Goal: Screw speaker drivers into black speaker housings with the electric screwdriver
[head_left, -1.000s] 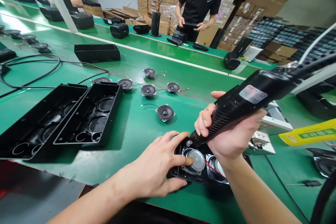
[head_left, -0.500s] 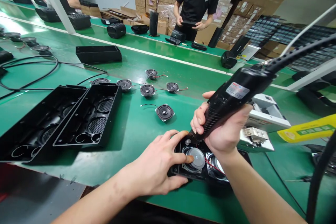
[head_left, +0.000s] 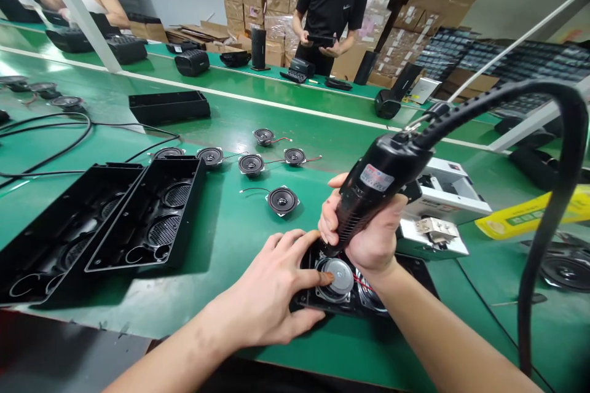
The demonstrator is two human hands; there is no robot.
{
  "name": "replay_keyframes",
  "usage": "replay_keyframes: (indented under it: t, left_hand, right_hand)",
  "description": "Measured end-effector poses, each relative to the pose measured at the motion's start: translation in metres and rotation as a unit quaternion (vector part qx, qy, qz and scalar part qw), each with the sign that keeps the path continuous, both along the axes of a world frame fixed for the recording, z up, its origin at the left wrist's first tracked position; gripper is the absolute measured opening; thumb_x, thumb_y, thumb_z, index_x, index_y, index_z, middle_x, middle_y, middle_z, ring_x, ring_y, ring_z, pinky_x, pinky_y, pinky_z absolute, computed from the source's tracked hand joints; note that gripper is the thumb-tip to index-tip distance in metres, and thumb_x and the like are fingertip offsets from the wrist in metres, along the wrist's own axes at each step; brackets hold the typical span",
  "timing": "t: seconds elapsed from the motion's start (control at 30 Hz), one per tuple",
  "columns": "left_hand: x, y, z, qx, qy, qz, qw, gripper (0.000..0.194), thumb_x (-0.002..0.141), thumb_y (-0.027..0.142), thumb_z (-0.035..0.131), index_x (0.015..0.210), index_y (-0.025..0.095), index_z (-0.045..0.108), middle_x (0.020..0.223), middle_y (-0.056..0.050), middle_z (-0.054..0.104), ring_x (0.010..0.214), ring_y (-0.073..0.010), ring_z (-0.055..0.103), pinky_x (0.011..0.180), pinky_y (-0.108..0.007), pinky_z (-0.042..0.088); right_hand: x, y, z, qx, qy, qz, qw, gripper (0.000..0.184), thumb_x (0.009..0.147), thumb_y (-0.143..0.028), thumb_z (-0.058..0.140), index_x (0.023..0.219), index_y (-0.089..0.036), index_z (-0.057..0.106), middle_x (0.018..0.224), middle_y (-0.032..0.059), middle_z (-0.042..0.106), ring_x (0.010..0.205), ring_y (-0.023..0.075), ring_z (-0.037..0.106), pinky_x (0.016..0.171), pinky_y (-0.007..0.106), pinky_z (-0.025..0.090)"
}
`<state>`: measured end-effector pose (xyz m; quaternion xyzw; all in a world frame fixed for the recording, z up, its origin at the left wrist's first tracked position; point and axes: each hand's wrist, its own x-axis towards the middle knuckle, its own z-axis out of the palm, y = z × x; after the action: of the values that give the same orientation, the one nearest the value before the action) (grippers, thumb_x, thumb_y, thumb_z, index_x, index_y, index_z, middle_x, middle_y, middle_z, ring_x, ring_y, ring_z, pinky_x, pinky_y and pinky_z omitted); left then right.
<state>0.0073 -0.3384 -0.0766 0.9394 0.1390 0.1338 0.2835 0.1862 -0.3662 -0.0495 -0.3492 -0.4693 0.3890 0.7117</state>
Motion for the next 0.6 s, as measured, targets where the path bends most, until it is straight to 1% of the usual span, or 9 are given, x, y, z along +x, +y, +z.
replay_keyframes:
  t: [0.13,0.23,0.3,0.37,0.4,0.5,0.6]
  left_hand:
    - [0.000,-0.001,0.000,0.004,0.005,0.002,1.000,0.049,0.082,0.032,0.085,0.130,0.035,0.074,0.151,-0.010,0.052,0.143,-0.0353,0.042,0.116,-0.056,0.039]
    - [0.000,-0.002,0.000,0.003,0.013,0.007,1.000,0.049,0.082,0.032,0.084,0.130,0.035,0.074,0.158,-0.011,0.046,0.145,-0.0380,0.041,0.117,-0.059,0.039]
    - [0.001,-0.003,-0.001,0.003,0.015,0.009,1.000,0.051,0.082,0.031,0.084,0.131,0.036,0.073,0.164,-0.010,0.041,0.146,-0.0394,0.039,0.117,-0.061,0.038]
    - [0.001,-0.005,-0.002,0.005,0.024,0.008,1.000,0.052,0.082,0.029,0.082,0.132,0.036,0.072,0.166,-0.009,0.039,0.148,-0.0403,0.038,0.118,-0.063,0.038]
    - [0.001,-0.006,-0.002,0.006,0.029,0.009,1.000,0.053,0.082,0.029,0.082,0.133,0.037,0.071,0.167,-0.009,0.038,0.149,-0.0407,0.038,0.118,-0.064,0.038]
    - [-0.001,-0.006,-0.003,0.017,0.047,0.017,0.999,0.054,0.083,0.026,0.079,0.134,0.040,0.069,0.170,-0.007,0.034,0.151,-0.0421,0.036,0.117,-0.069,0.039]
    - [-0.003,-0.003,-0.002,0.046,0.056,0.014,0.997,0.059,0.084,0.023,0.077,0.138,0.043,0.064,0.174,-0.006,0.028,0.154,-0.0444,0.033,0.112,-0.073,0.044]
  right_hand:
    - [0.001,-0.001,-0.003,-0.002,0.004,0.000,1.000,0.072,0.089,-0.090,0.047,0.111,-0.023,0.060,0.059,-0.0050,0.054,0.038,0.0119,0.044,0.039,0.024,0.037]
    - [0.000,-0.001,-0.003,0.004,0.003,0.000,1.000,0.072,0.092,-0.089,0.045,0.115,-0.023,0.061,0.062,-0.0042,0.056,0.039,0.0119,0.046,0.040,0.024,0.038]
    - [0.000,-0.003,0.001,0.013,0.002,-0.001,1.000,0.071,0.093,-0.087,0.045,0.117,-0.023,0.063,0.063,-0.0040,0.057,0.039,0.0120,0.046,0.040,0.024,0.039]
    - [0.004,-0.007,0.011,0.031,0.006,-0.013,0.999,0.069,0.094,-0.087,0.044,0.117,-0.025,0.064,0.063,-0.0043,0.058,0.039,0.0118,0.046,0.039,0.024,0.040]
    - [0.008,-0.011,0.018,0.045,0.009,-0.030,0.999,0.068,0.094,-0.087,0.044,0.115,-0.026,0.065,0.062,-0.0047,0.057,0.038,0.0115,0.045,0.038,0.024,0.039]
    - [0.033,-0.029,0.043,0.094,0.008,-0.117,0.989,0.065,0.091,-0.087,0.049,0.108,-0.027,0.069,0.057,-0.0056,0.054,0.034,0.0114,0.039,0.033,0.024,0.035]
    - [0.072,-0.054,0.067,0.125,-0.036,-0.214,0.968,0.063,0.084,-0.087,0.060,0.104,-0.028,0.073,0.054,-0.0045,0.053,0.034,0.0131,0.038,0.032,0.026,0.034]
